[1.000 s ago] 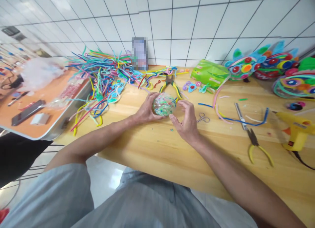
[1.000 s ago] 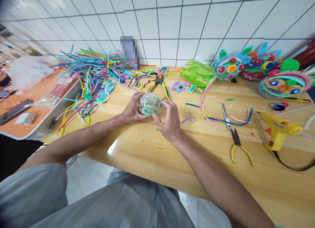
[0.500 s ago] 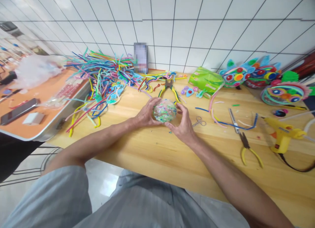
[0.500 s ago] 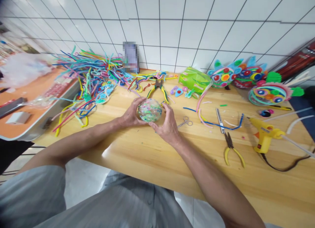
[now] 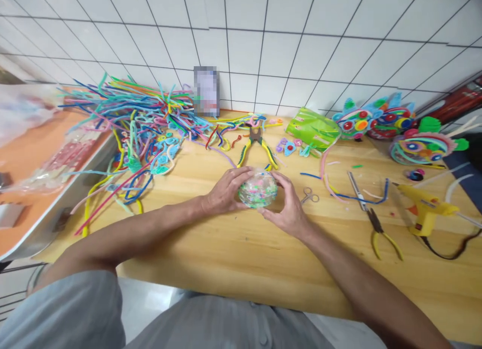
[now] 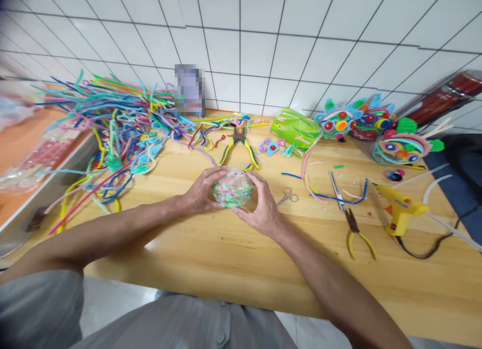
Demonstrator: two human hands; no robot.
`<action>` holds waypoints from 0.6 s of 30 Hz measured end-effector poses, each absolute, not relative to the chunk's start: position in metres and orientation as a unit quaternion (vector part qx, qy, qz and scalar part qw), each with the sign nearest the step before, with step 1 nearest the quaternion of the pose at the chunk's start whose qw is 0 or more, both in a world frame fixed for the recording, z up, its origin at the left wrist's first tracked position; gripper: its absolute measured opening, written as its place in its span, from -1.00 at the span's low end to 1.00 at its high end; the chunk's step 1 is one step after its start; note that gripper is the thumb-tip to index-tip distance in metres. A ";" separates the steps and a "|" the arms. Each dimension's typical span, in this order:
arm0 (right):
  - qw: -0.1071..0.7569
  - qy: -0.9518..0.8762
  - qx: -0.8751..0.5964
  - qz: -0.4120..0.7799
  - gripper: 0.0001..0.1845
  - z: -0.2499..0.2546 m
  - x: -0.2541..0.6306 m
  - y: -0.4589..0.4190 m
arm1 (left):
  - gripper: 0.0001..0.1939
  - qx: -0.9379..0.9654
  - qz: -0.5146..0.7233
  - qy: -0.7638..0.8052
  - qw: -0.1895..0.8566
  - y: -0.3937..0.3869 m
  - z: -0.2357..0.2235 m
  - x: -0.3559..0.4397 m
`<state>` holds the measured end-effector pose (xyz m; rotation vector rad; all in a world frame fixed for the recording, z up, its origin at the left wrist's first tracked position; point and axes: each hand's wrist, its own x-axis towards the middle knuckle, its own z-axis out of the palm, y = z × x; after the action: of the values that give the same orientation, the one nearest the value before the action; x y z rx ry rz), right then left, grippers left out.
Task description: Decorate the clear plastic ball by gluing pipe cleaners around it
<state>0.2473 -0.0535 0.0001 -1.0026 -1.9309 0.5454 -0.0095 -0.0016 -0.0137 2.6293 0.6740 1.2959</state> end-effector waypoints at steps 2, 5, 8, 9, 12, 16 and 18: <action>0.431 -0.772 -0.410 0.224 0.00 0.000 0.250 -0.056 | 0.25 0.867 0.440 0.213 0.092 -0.001 -0.013 -0.009; 0.431 -0.753 -0.427 0.254 0.02 -0.004 0.253 -0.058 | 0.42 0.842 0.466 0.215 0.168 -0.001 -0.010 -0.010; 0.440 -0.739 -0.434 0.268 0.04 -0.008 0.256 -0.059 | 0.43 0.807 0.495 0.208 0.247 -0.004 -0.002 -0.012; 0.441 -0.739 -0.433 0.268 0.03 -0.008 0.257 -0.059 | 0.40 0.801 0.501 0.199 0.260 -0.006 0.001 -0.012; 0.436 -0.733 -0.439 0.282 0.03 -0.008 0.259 -0.061 | 0.30 0.801 0.507 0.167 0.269 -0.009 0.007 -0.012; 0.426 -0.684 -0.481 0.346 0.16 -0.004 0.260 -0.059 | 0.26 0.793 0.512 0.161 0.287 -0.009 0.005 -0.008; 0.416 -0.668 -0.485 0.382 0.14 -0.001 0.259 -0.055 | 0.26 0.782 0.519 0.173 0.298 -0.007 0.001 -0.005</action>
<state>0.2593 -0.0547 -0.0006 -1.2183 -1.6778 0.9589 -0.0045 -0.0068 0.0012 2.0768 0.4589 1.3800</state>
